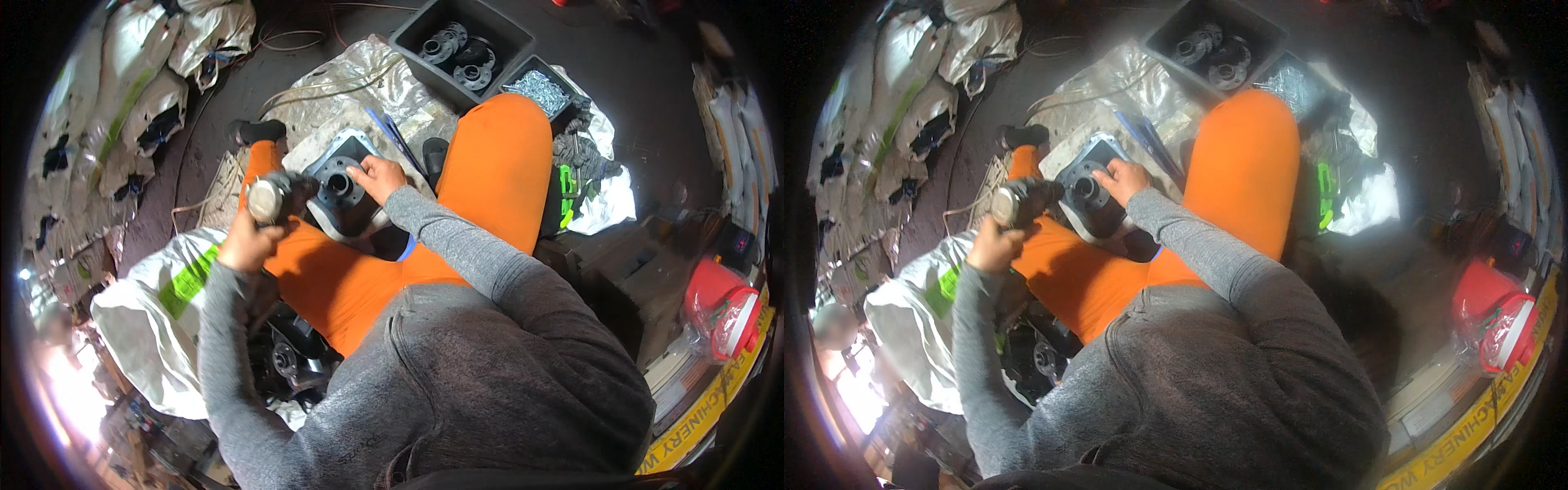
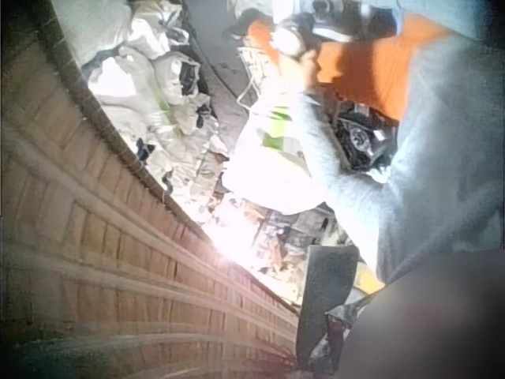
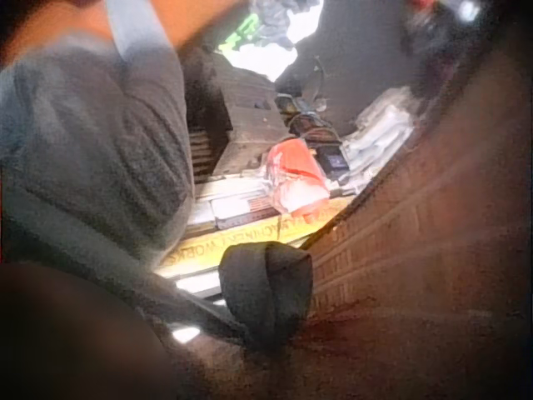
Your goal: The person sits on the floor and uses a cordless drill to fasten screws into a black mechanical housing. They repeatedly pick up screws from a nearby bin, align them in the housing, and tighten them with the drill.
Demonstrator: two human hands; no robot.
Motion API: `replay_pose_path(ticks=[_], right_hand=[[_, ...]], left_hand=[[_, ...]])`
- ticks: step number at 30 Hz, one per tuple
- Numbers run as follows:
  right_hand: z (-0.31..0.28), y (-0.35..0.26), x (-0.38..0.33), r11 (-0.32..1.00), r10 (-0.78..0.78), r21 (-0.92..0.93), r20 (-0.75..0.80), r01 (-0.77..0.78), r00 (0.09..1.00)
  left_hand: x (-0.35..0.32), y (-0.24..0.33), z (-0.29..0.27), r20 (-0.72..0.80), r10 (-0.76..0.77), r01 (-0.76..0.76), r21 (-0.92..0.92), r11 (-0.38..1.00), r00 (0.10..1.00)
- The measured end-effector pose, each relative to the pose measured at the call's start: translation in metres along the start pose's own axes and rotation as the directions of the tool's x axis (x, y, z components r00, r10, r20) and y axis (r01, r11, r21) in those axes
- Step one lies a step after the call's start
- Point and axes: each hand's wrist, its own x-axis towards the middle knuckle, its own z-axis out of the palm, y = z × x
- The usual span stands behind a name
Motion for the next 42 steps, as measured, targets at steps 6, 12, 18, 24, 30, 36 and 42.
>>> replay_pose_path(ticks=[6,12,18,24,30,36,42], right_hand=[[0.007,0.004,0.005,0.989,0.069,0.134,0.004,-0.069,0.998],[-0.051,-0.001,-0.023,0.237,0.301,0.841,0.413,-0.486,0.86],[-0.052,-0.011,-0.054,-0.002,-0.046,0.753,0.657,-0.658,0.753],[-0.041,-0.025,-0.054,-0.024,-0.1,0.778,0.623,-0.627,0.776],[-0.038,-0.032,-0.059,-0.075,-0.095,0.769,0.629,-0.635,0.772],[-0.038,-0.03,-0.062,-0.111,-0.031,0.766,0.634,-0.633,0.773],[-0.03,-0.029,-0.07,-0.159,0.041,0.785,0.612,-0.599,0.79]], left_hand=[[-0.031,0.011,-0.042,-0.342,0.389,-0.463,-0.165,0.871,0.855],[-0.095,-0.029,0.004,-0.109,0.512,-0.494,0.156,0.856,0.852],[-0.115,-0.059,0.06,-0.074,0.275,-0.281,-0.093,0.955,0.959],[-0.11,-0.043,0.062,-0.122,0.304,-0.314,-0.075,0.947,0.945],[-0.107,-0.044,0.066,-0.111,0.334,-0.338,-0.013,0.941,0.936],[-0.108,-0.041,0.067,-0.102,0.373,-0.372,0.029,0.928,0.922],[-0.108,-0.039,0.07,-0.131,0.306,-0.314,-0.05,0.948,0.943]])
